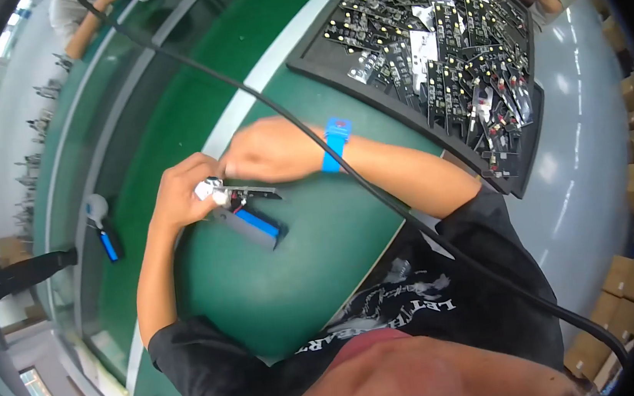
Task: Assembling small electronic components into plastic housings on a factory production line.
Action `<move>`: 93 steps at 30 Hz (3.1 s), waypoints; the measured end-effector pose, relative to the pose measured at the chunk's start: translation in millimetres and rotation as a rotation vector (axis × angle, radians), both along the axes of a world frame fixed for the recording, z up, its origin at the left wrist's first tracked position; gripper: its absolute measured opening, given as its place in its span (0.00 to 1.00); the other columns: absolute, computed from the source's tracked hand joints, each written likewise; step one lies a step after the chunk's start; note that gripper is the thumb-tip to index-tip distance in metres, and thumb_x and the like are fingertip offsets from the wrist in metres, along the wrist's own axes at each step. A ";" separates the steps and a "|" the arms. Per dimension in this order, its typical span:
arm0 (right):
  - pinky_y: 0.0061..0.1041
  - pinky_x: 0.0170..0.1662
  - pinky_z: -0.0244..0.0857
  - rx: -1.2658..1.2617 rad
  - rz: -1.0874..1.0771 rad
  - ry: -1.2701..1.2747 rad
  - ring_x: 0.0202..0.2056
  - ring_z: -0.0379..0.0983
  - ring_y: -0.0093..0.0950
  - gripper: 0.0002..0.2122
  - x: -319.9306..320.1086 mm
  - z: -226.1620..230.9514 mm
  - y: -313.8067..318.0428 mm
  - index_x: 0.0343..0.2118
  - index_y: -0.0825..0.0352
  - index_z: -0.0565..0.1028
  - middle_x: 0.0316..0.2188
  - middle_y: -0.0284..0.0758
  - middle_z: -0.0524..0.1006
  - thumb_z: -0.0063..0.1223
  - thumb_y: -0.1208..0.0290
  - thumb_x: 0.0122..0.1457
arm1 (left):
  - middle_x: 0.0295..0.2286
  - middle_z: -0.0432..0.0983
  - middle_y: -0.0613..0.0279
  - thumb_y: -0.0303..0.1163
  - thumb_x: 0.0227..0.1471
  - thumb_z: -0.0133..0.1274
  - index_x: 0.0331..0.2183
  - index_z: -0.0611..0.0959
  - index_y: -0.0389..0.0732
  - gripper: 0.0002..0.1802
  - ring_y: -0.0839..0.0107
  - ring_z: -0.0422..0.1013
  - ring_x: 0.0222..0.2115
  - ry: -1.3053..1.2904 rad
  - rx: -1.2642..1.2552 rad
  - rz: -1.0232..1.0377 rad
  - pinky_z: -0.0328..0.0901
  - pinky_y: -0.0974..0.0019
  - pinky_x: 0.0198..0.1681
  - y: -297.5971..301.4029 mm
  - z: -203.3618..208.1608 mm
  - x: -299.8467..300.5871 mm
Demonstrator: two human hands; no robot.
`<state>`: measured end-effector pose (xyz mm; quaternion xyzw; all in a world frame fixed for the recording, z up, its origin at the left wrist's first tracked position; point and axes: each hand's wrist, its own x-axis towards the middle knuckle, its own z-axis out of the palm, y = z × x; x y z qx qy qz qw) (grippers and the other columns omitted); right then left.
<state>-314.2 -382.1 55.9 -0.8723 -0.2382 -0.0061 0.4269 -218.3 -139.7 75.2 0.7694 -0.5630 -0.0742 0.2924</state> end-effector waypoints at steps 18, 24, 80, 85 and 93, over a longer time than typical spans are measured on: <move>0.42 0.46 0.69 -0.601 -1.162 -0.247 0.47 0.74 0.42 0.15 21.6 -9.1 -109.7 0.42 0.64 0.77 0.40 0.42 0.76 0.61 0.75 0.49 | 0.52 0.74 0.35 0.54 0.49 0.62 0.56 0.73 0.35 0.42 0.41 0.70 0.54 -0.167 0.703 1.201 0.65 0.49 0.57 350.4 -53.6 182.2; 0.38 0.42 0.70 -0.161 -0.923 -0.515 0.41 0.74 0.41 0.08 19.2 3.1 -83.2 0.37 0.65 0.75 0.37 0.43 0.76 0.55 0.80 0.52 | 0.45 0.79 0.38 0.53 0.47 0.64 0.58 0.71 0.40 0.43 0.43 0.76 0.48 -0.163 0.460 1.209 0.68 0.50 0.52 231.5 -6.0 88.0; 0.24 0.34 0.69 0.653 -0.023 0.438 0.33 0.73 0.23 0.19 -24.9 -5.4 27.4 0.58 0.71 0.66 0.49 0.38 0.72 0.42 0.79 0.64 | 0.30 0.84 0.59 0.23 0.47 0.64 0.32 0.88 0.36 0.06 0.71 0.77 0.31 0.242 -0.369 0.432 0.70 0.69 0.36 30.3 -27.9 -34.2; 0.25 0.37 0.70 0.603 -0.038 0.367 0.35 0.74 0.24 0.22 -26.7 -10.6 45.8 0.62 0.72 0.63 0.52 0.39 0.70 0.42 0.79 0.64 | 0.27 0.83 0.62 0.23 0.45 0.65 0.30 0.88 0.38 0.06 0.69 0.77 0.29 0.034 -0.471 0.352 0.69 0.67 0.33 25.8 -25.4 -44.2; 0.25 0.39 0.70 0.433 -0.002 0.133 0.37 0.73 0.24 0.24 -29.1 -16.7 45.8 0.65 0.71 0.61 0.54 0.38 0.68 0.44 0.79 0.65 | 0.24 0.81 0.65 0.30 0.45 0.65 0.27 0.86 0.42 0.04 0.65 0.76 0.26 -0.162 -0.421 0.413 0.69 0.64 0.27 19.8 -24.3 -55.1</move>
